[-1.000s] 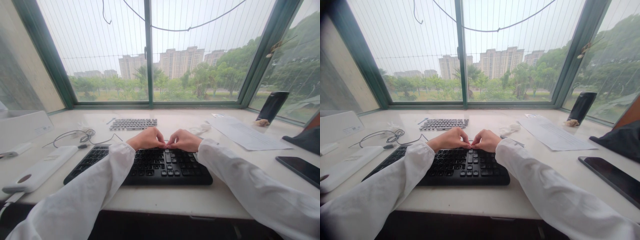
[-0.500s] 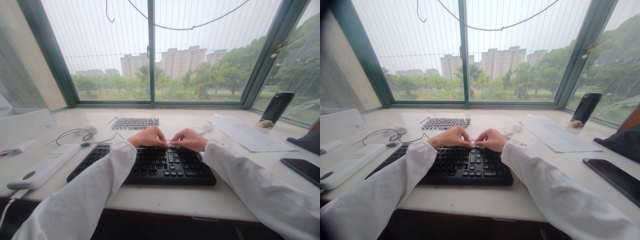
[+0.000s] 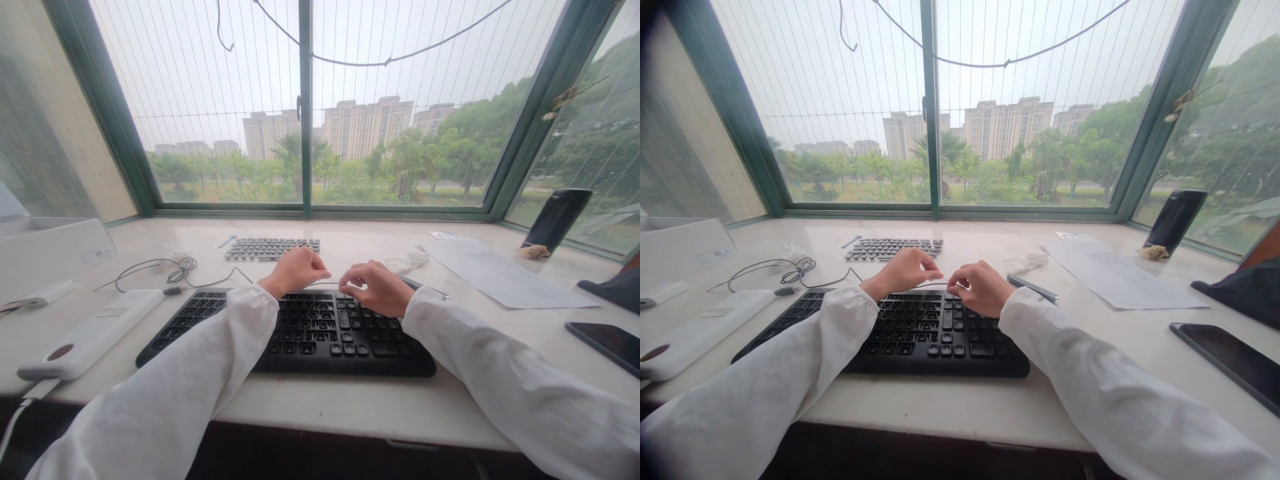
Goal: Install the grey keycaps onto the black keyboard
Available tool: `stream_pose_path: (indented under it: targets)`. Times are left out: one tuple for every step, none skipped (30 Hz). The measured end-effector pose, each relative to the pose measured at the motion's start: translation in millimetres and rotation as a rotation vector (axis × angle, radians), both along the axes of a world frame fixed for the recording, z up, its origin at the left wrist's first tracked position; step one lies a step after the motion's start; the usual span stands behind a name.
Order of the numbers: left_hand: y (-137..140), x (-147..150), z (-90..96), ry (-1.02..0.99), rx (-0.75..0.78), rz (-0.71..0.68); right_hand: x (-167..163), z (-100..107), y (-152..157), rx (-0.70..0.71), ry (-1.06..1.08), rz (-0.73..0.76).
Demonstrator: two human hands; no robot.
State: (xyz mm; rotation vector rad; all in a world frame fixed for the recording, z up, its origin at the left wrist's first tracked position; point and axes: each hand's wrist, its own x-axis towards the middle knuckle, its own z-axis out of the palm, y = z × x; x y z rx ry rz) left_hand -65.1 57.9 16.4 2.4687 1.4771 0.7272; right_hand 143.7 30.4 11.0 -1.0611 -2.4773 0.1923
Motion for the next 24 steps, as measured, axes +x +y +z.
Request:
stream_pose_path:
  targets:
    - [-0.1, 0.0, -0.3, 0.003, 0.005, 0.003, 0.1, 0.6, -0.4, -0.016, -0.005, -0.004]
    - [-0.1, -0.1, -0.4, 0.007, 0.011, 0.006, 0.8, 1.5, -0.5, -0.035, -0.010, -0.002]
    - [-0.1, -0.2, -0.5, 0.012, 0.016, 0.010, 2.0, 2.7, -0.3, -0.045, -0.013, 0.000]
    - [0.0, -0.4, -0.4, 0.016, 0.017, 0.013, 3.7, 4.1, 0.2, -0.044, -0.011, -0.002]
    - [0.0, -0.6, -0.3, 0.018, 0.017, 0.014, 5.9, 5.6, 0.9, -0.042, -0.013, -0.003]
    - [0.0, -0.7, -0.2, 0.020, 0.015, 0.016, 8.1, 7.0, 1.7, -0.051, -0.025, -0.006]
    - [0.0, -0.8, 0.0, 0.022, 0.015, 0.018, 10.2, 8.1, 2.4, -0.071, -0.044, -0.011]
    - [0.0, -0.8, 0.2, 0.025, 0.017, 0.022, 11.9, 8.9, 3.0, -0.094, -0.067, -0.013]
    - [-0.2, -0.8, 0.5, 0.027, 0.019, 0.027, 12.7, 9.2, 3.3, -0.106, -0.084, -0.009]
    - [-0.4, -0.6, 0.7, 0.029, 0.023, 0.030, 12.6, 9.0, 3.1, -0.101, -0.086, -0.005]
    - [-0.7, -0.5, 0.9, 0.029, 0.023, 0.032, 11.4, 8.3, 2.6, -0.078, -0.069, -0.006]
    - [-1.0, -0.3, 1.1, 0.027, 0.022, 0.030, 9.4, 7.3, 1.9, -0.044, -0.037, -0.011]
    - [-1.4, 0.0, 1.2, 0.026, 0.021, 0.030, 6.8, 5.9, 1.0, -0.018, -0.006, -0.013]
    - [-1.8, 0.2, 1.3, 0.025, 0.021, 0.031, 4.1, 4.6, 0.1, -0.013, 0.018, -0.018]
    - [-2.2, 0.4, 1.5, 0.025, 0.020, 0.033, 1.8, 3.5, -0.5, -0.024, 0.029, -0.018]
    - [-2.5, 0.7, 1.7, 0.026, 0.019, 0.036, 0.3, 2.8, -0.8, -0.044, 0.026, -0.011]
    - [-2.7, 0.8, 1.9, 0.027, 0.016, 0.038, 0.0, 2.7, -0.6, -0.060, 0.018, -0.002]
    - [-2.9, 1.0, 2.1, 0.026, 0.012, 0.040, 1.0, 3.1, -0.1, -0.068, 0.010, 0.002]
    - [-2.9, 1.0, 2.4, 0.025, 0.010, 0.039, 3.0, 4.0, 0.8, -0.069, 0.002, 0.001]
    - [-2.9, 1.0, 2.6, 0.025, 0.011, 0.038, 5.6, 5.1, 1.9, -0.071, -0.010, -0.007]
    - [-2.8, 0.9, 2.8, 0.026, 0.016, 0.038, 8.2, 6.2, 2.9, -0.082, -0.028, -0.016]
    - [-2.6, 0.7, 2.8, 0.028, 0.022, 0.040, 10.4, 7.0, 3.7, -0.098, -0.049, -0.024]
    - [-2.3, 0.4, 2.7, 0.031, 0.028, 0.041, 11.6, 7.3, 4.1, -0.106, -0.064, -0.030]
    - [-2.1, 0.1, 2.4, 0.033, 0.032, 0.039, 11.5, 7.0, 4.0, -0.097, -0.063, -0.034]
